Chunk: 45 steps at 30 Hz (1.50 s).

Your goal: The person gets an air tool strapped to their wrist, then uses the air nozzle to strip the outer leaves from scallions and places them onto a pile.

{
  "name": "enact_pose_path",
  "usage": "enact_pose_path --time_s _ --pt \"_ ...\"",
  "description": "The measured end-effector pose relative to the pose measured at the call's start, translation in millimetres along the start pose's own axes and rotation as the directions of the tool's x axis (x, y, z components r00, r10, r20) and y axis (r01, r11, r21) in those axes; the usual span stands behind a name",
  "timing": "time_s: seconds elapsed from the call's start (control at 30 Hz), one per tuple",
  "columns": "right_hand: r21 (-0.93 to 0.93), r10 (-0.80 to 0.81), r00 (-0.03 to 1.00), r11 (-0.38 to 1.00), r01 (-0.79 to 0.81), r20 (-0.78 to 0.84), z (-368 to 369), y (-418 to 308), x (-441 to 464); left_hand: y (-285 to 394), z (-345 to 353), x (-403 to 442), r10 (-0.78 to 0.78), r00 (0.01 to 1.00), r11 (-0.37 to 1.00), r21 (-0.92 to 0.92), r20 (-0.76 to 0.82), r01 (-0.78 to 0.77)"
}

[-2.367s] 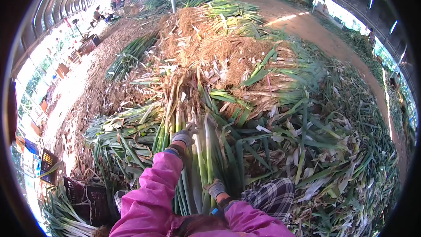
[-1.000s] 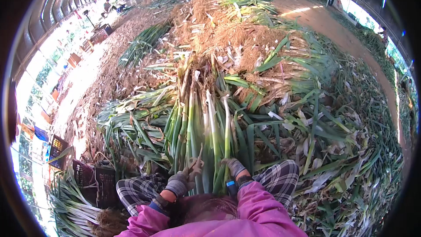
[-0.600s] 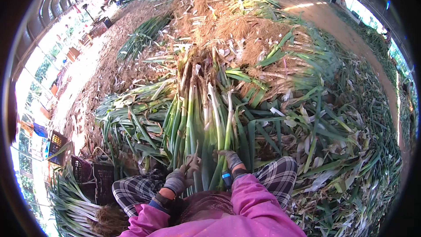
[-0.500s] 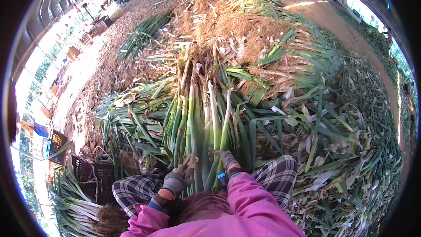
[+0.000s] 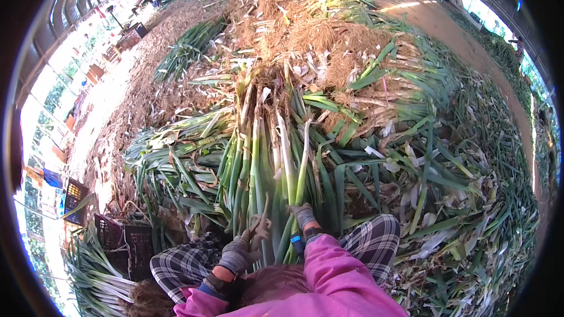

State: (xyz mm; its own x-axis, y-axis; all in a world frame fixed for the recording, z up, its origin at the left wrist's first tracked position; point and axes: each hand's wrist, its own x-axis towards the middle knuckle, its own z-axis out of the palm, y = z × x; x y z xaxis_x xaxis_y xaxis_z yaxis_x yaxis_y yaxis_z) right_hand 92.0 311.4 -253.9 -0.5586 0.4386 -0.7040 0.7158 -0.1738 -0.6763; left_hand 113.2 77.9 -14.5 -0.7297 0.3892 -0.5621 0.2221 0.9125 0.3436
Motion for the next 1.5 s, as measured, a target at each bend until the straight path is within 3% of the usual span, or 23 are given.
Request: enact_pose_path --time_s 0.03,0.13,0.2,0.23,0.3,0.47,0.53,0.57,0.63,0.73,0.8,0.87,0.9,1.0,1.07,1.13,1.2,1.27,1.37,1.43,1.47,1.5 --pt "0.199 0.04 0.993 0.978 -0.062 0.11 -5.8 -18.0 -29.9 -0.9 -3.2 5.4 -0.013 0.999 1.0 -0.006 -0.031 0.013" --pt "0.418 -0.096 0.969 0.908 -0.009 0.229 1.2 -13.0 -72.6 -3.8 -13.4 32.9 -0.036 0.994 0.999 -0.007 -0.105 0.035" --pt "-0.117 -0.091 0.995 0.989 0.094 0.033 3.3 -27.9 -113.9 4.1 -28.2 64.4 -0.026 0.989 0.999 0.018 -0.146 0.029" --pt "-0.203 -0.103 0.994 0.973 0.107 0.026 7.3 -21.9 -125.1 12.1 -37.4 80.6 -0.005 0.981 1.0 -0.001 -0.194 0.005" --pt "-0.255 -0.045 0.998 0.965 0.056 0.048 18.3 10.5 -121.5 32.4 -57.9 111.6 0.031 0.959 0.998 -0.035 -0.283 -0.043" --pt "-0.302 0.06 0.995 0.953 -0.033 0.078 19.5 43.0 -91.3 66.6 -107.2 164.0 0.142 0.984 0.989 0.064 -0.107 -0.136" --pt "-0.215 0.063 0.996 0.975 -0.047 0.066 14.9 40.3 -97.6 64.9 -101.9 189.6 0.207 0.971 0.966 -0.129 -0.124 -0.222" --pt "-0.2 0.051 0.994 0.979 -0.03 0.099 9.6 26.7 -106.7 54.6 -82.3 218.0 0.258 0.945 0.897 -0.312 -0.204 -0.312" --pt "-0.116 0.099 0.982 0.99 -0.081 0.158 9.6 30.0 -98.1 44.2 -66.0 240.0 0.307 0.906 0.799 -0.438 -0.292 -0.412" --pt "-0.14 0.126 0.981 0.985 -0.106 0.147 12.8 49.5 -80.4 36.6 -56.0 248.6 0.373 0.893 0.887 -0.188 -0.25 -0.423" --pt "-0.102 0.068 0.99 0.993 -0.055 0.126 6.1 37.7 -96.6 30.2 -45.7 260.2 0.402 0.904 0.908 0.191 -0.148 -0.373" --pt "0.003 0.065 0.987 0.998 -0.066 0.148 -4.2 15.4 -118.9 22.0 -26.3 281.6 0.29 0.949 0.957 0.058 -0.126 -0.285" --pt "0.056 0.062 0.985 0.996 -0.072 0.16 -7.6 5.6 -125.0 12.2 -10.0 281.2 0.313 0.938 0.935 0.219 -0.151 -0.277" --pt "0.204 -0.008 0.978 0.978 -0.035 0.206 -23.1 -0.4 -126.9 32.0 -39.2 200.5 0.307 0.933 0.941 0.206 -0.189 -0.268" --pt "0.382 -0.078 0.977 0.924 -0.004 0.199 -30.0 4.5 -124.0 32.3 -39.4 152.3 0.102 0.954 0.995 0.028 -0.28 -0.099" --pt "0.471 -0.089 0.986 0.882 0.013 0.138 -35.0 -6.7 -127.1 11.7 -9.8 133.5 0.065 0.967 0.997 0.05 -0.246 -0.054" --pt "0.423 -0.077 0.982 0.906 -0.002 0.17 -38.5 -15.2 -140.6 1.1 5.8 107.2 0.025 0.973 1.0 -0.002 -0.23 -0.026" --pt "0.373 -0.076 0.978 0.928 -0.002 0.194 -35.9 -17.5 -149.3 -2.1 1.1 93.0 -0.037 0.987 0.988 0.142 -0.153 0.06" --pt "0.355 -0.212 0.947 0.927 0.117 0.24 -29.1 -13.0 -156.9 -16.0 10.8 115.1 0.12 0.958 0.967 0.249 -0.261 -0.054" --pt "0.312 -0.246 0.931 0.937 0.158 0.269 -24.4 -8.5 -159.8 16.0 -3.3 119.7 0.002 0.945 0.994 -0.104 -0.328 -0.039" --pt "0.287 -0.261 0.923 0.941 0.178 0.284 -22.5 -7.1 -161.7 13.8 10.9 152.2 0.239 0.897 0.898 -0.266 -0.372 -0.349" --pt "0.31 -0.288 0.913 0.93 0.195 0.29 -23.0 -17.8 -175.9 21.8 10.3 172.0 0.229 0.899 0.74 -0.533 -0.374 -0.41"
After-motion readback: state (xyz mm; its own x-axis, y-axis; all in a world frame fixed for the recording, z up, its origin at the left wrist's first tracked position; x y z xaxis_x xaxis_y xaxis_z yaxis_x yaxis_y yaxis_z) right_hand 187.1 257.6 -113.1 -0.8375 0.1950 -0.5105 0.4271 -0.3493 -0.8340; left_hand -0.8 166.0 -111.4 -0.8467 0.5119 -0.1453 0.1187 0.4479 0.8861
